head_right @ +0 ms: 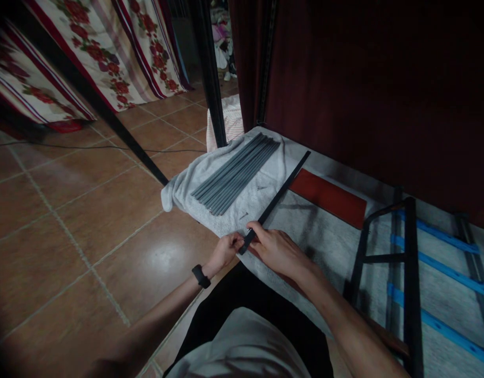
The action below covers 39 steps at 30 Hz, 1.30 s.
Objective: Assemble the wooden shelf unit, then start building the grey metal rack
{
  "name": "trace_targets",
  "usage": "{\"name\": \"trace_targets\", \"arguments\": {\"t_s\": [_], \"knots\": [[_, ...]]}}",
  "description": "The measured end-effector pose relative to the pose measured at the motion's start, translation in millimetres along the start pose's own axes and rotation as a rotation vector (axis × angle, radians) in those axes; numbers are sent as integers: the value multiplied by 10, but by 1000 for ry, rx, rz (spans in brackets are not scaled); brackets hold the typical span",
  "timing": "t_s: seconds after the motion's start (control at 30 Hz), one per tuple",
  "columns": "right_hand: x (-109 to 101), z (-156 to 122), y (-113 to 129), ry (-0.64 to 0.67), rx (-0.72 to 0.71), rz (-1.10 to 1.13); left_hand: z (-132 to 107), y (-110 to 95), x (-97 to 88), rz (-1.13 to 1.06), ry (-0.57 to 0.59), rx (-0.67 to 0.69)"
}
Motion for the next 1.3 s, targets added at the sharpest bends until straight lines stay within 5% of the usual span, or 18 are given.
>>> {"name": "trace_targets", "arguments": {"t_s": [0.73,1.07,1.3], "knots": [[157,88,17,-18,29,-212,-21,-244,-29,332,103,160],[79,-298,3,-233,104,-369,-257,-638,-514,188,-242,213],[189,-921,-61,-539,33,-363,251,-389,-741,391,-311,59]]}}
Point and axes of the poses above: each hand's wrist, its own z-axis towards the middle knuckle, its own x-axis out of the palm, y = z × x, the point moved 10 cm from there along z, towards the middle knuckle, and after that the axes turned 15 degrees about y, right-handed, at the moved point
